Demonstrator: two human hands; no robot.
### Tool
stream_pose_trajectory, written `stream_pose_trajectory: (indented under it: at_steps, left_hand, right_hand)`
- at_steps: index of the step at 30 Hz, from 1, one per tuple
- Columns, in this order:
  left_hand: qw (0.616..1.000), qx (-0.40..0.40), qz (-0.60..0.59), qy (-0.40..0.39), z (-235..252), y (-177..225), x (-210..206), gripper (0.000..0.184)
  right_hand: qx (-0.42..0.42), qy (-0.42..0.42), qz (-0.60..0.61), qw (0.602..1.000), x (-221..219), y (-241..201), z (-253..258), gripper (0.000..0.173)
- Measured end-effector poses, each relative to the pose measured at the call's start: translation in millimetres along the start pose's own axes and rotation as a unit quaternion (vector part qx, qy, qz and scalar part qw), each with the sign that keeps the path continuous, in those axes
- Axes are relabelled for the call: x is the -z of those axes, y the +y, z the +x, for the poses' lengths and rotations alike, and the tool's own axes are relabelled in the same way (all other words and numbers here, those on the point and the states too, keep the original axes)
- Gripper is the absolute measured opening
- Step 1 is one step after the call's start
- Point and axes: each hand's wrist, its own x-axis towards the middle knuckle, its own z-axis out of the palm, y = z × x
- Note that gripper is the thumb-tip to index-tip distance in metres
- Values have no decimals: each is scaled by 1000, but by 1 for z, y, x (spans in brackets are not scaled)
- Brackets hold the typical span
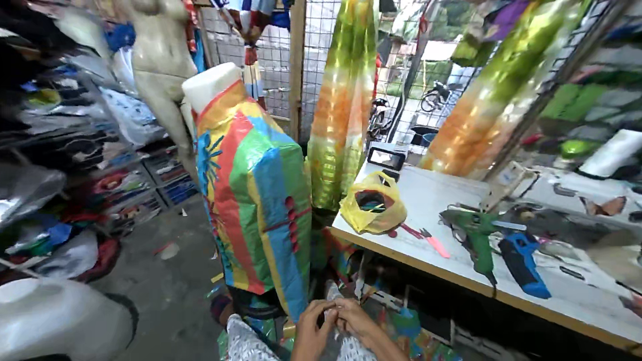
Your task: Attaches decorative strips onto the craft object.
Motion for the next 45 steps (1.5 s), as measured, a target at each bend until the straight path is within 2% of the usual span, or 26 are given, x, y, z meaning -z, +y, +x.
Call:
stream_pose_trajectory:
  at_steps: [1,3,7,8,10,11,12,13,15,17,19,21,23,27,29,34,37,41,45]
  left_hand:
    - [1000,-3,-5,12,1,0,1,26]
    - [998,-12,0,59,2,2,7,25]
    - [972,-2,24,233,-5,6,37,24]
    - [961,4,24,275,-6,6,50,23]
    - [940,7,22,339,-4,7,78,21]
    - [933,5,18,359,-1,11,92,22]
    - [932,7,14,363,3,17,105,26]
    - [935,16,11,355,8,24,117,35]
    - [947,36,7,318,22,38,136,54]
    - [957,27,3,288,39,47,144,62]
    - [959,-5,4,282,56,53,147,55]
    - [956,-34,10,290,68,59,147,44]
    - [952,-48,8,301,78,66,145,33]
    - [951,-39,7,306,90,74,142,24]
    - [953,-35,15,302,96,73,142,19]
    - [945,-53,33,320,105,70,140,10]
    - [946,-47,32,318,106,69,140,12]
    - [947,-50,27,317,106,68,139,9]
    - [946,-52,33,318,105,69,141,8]
  right_hand:
    - [10,16,10,1000,7,5,3,10]
    - [10,73,2,997,21,11,9,19]
    - [-17,187,-132,973,58,25,18,36]
    - [-12,200,-164,966,68,34,22,35]
    - [1,184,-256,949,87,47,28,21]
    - [4,152,-303,941,93,48,31,29]
    - [10,125,-330,936,95,46,38,42]
    - [23,118,-327,937,90,38,45,45]
    - [43,135,-249,958,65,8,57,29]
    - [80,143,-177,970,35,-35,65,37]
    - [153,169,-117,967,11,-68,75,42]
    - [235,167,-71,955,-1,-90,90,38]
    - [279,157,-14,947,-8,-108,105,37]
    - [260,64,99,958,-6,-146,119,38]
    - [241,27,110,964,-3,-159,121,35]
    - [256,32,95,962,-5,-166,122,28]
    - [272,35,74,959,-9,-154,128,34]
    - [217,46,20,975,-25,-155,124,46]
    - [241,100,11,965,-25,-153,130,32]
